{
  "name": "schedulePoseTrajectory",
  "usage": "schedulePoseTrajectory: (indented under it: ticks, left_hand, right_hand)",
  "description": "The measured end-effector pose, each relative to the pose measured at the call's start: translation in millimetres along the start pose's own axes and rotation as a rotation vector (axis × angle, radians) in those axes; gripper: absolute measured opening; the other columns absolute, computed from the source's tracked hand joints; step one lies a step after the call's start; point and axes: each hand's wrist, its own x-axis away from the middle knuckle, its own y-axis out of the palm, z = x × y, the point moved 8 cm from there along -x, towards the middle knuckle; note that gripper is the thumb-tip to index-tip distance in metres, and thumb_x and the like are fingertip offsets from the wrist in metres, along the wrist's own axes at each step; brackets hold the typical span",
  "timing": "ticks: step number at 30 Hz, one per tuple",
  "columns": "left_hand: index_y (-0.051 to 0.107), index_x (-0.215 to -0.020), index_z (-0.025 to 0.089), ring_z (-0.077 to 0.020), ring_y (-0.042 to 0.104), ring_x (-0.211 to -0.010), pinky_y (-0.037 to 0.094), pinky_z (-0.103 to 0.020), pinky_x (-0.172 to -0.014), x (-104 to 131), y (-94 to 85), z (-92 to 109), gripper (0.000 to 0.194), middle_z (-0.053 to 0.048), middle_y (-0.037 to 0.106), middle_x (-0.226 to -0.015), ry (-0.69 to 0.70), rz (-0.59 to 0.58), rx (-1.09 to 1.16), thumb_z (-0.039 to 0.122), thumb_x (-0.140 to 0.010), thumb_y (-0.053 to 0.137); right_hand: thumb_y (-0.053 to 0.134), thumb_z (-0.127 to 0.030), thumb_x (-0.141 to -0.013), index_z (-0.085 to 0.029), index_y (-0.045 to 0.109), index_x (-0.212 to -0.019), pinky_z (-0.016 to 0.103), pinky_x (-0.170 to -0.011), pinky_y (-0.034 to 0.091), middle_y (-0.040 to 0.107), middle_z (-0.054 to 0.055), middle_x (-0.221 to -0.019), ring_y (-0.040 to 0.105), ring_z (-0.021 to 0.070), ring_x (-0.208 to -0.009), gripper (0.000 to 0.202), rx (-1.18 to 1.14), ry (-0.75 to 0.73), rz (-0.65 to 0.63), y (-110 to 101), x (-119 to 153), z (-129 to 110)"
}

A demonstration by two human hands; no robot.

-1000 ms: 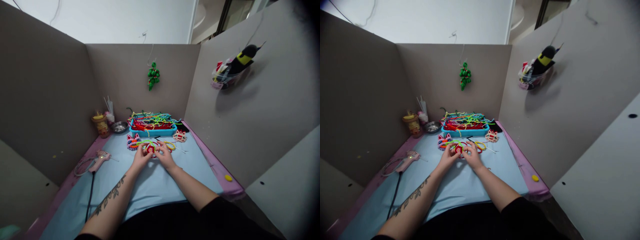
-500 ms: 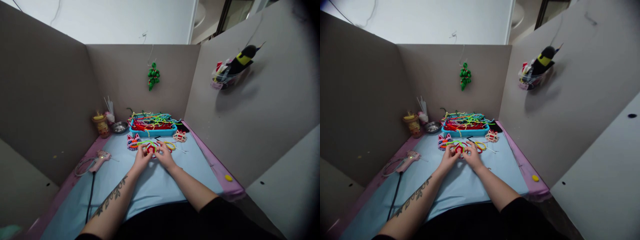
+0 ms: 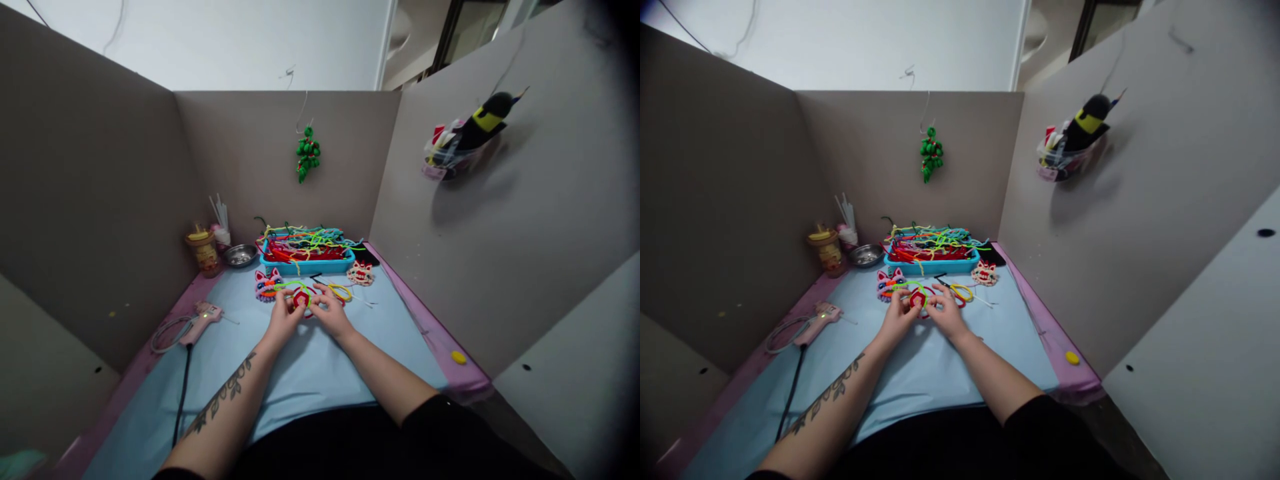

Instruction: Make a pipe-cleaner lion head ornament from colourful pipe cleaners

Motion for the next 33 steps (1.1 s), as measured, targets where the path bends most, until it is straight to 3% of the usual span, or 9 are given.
schedulePoseTrajectory:
  ticks: [12,17,21,25,29,33]
  left_hand:
    - [0.041,-0.095,0.019,-0.0084,0.051,-0.054,0.037,-0.019,-0.052,-0.2,-1.0,2.6,0.035,0.005,0.056,-0.064,0.022,-0.022,0.000,0.031,-0.072,0.064]
    - [0.039,-0.096,0.019,-0.0084,0.050,-0.051,0.035,-0.020,-0.051,-1.8,-2.6,4.6,0.036,0.006,0.055,-0.062,0.018,-0.002,-0.001,0.030,-0.071,0.064]
    - [0.037,-0.096,0.020,-0.0090,0.052,-0.053,0.038,-0.021,-0.053,-2.9,-4.9,2.4,0.038,0.006,0.056,-0.064,0.010,0.028,0.015,0.031,-0.071,0.063]
    - [0.037,-0.096,0.020,-0.0089,0.053,-0.055,0.038,-0.021,-0.055,-2.4,-6.2,1.9,0.040,0.006,0.056,-0.064,0.009,0.040,0.009,0.029,-0.069,0.065]
    - [0.037,-0.096,0.020,-0.0088,0.053,-0.055,0.039,-0.021,-0.055,-1.8,-4.5,2.1,0.040,0.006,0.057,-0.064,-0.005,0.032,0.023,0.029,-0.069,0.065]
    - [0.037,-0.096,0.020,-0.0077,0.050,-0.051,0.036,-0.019,-0.052,-1.3,-3.8,2.0,0.040,0.007,0.054,-0.060,-0.001,0.030,0.003,0.030,-0.070,0.065]
  right_hand:
    - [0.062,-0.030,-0.071,-0.019,0.065,-0.069,0.039,-0.103,0.027,0.048,0.009,-0.126,0.044,0.0230,-0.118,0.011,-0.076,0.040,-0.014,7.0,1.2,8.5]
    - [0.060,-0.031,-0.073,-0.018,0.063,-0.069,0.037,-0.101,0.031,0.049,0.009,-0.118,0.047,0.0222,-0.113,0.013,-0.053,0.046,0.005,10.7,-0.2,8.8]
    - [0.059,-0.028,-0.073,-0.020,0.063,-0.071,0.038,-0.097,0.034,0.051,0.007,-0.103,0.048,0.0214,-0.104,0.009,0.109,-0.031,0.081,2.9,2.3,-6.7]
    - [0.057,-0.026,-0.074,-0.021,0.062,-0.074,0.032,-0.080,0.044,0.053,0.005,-0.090,0.053,0.0190,-0.088,0.008,0.139,-0.109,0.061,3.0,5.2,-19.4]
    - [0.052,-0.030,-0.077,-0.020,0.058,-0.075,0.024,-0.055,0.044,0.057,0.001,-0.071,0.053,0.0135,-0.061,0.012,-0.026,0.001,-0.017,11.6,6.4,-8.4]
    - [0.053,-0.033,-0.077,-0.020,0.055,-0.074,0.021,-0.044,0.038,0.053,-0.004,-0.059,0.047,0.0102,-0.046,0.014,-0.152,0.100,-0.055,17.2,8.9,2.1]
